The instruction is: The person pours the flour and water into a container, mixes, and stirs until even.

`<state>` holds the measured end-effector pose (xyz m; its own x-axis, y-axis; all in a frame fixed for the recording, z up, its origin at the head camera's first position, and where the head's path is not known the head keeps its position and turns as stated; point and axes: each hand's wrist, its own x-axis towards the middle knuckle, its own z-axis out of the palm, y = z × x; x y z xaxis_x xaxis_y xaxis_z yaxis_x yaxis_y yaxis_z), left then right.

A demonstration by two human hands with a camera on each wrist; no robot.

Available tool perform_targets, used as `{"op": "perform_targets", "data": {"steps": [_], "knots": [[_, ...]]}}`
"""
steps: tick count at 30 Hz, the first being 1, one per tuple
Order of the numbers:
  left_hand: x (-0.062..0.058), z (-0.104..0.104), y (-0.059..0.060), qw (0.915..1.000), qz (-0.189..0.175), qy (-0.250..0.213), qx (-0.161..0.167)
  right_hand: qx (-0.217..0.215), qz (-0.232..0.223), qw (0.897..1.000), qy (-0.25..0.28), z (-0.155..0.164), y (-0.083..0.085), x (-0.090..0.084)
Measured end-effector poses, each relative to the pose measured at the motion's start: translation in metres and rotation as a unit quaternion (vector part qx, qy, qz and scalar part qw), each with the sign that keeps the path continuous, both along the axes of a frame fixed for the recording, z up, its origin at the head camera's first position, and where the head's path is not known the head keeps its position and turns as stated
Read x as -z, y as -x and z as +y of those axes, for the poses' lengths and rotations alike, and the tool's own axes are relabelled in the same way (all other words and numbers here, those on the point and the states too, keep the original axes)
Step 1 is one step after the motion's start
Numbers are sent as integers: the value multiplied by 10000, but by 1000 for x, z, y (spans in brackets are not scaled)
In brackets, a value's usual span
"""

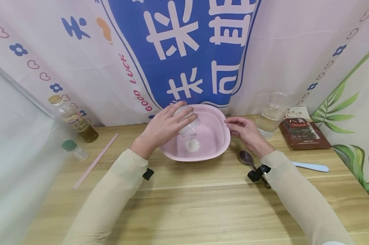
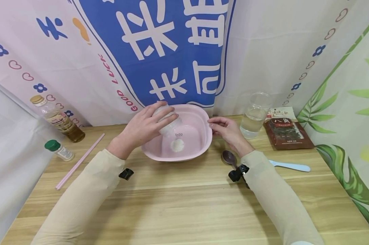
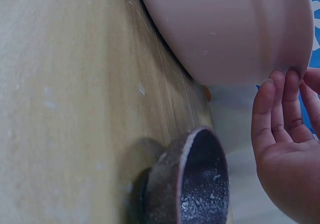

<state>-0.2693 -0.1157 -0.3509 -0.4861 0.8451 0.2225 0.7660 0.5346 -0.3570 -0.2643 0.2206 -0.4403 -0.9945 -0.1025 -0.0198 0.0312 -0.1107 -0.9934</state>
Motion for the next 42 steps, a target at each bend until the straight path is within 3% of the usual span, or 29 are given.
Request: {"op": "perform_targets", "data": {"steps": [12, 20, 24, 35, 39, 42], "knots": [[4, -2, -1, 9995, -269, -157, 113, 7, -7, 10000, 35, 0, 0, 1], [7, -4, 3, 9972, -335, -665, 13, 17, -29, 10000, 40, 0, 1, 1], [9, -8, 5, 9927, -521, -1069, -185, 2, -34, 10000, 49, 0, 0, 1], [11, -18, 11, 9671, -1229, -2153, -566, -24, -2, 9999, 149, 0, 0, 0], [12, -21, 9, 9494, -1620, -2592, -724, -11, 6, 9999, 132, 0, 0, 0], [14, -23, 7, 9283, -2012, -3005, -867, -7, -8, 10000, 96, 0, 0, 0]]}}
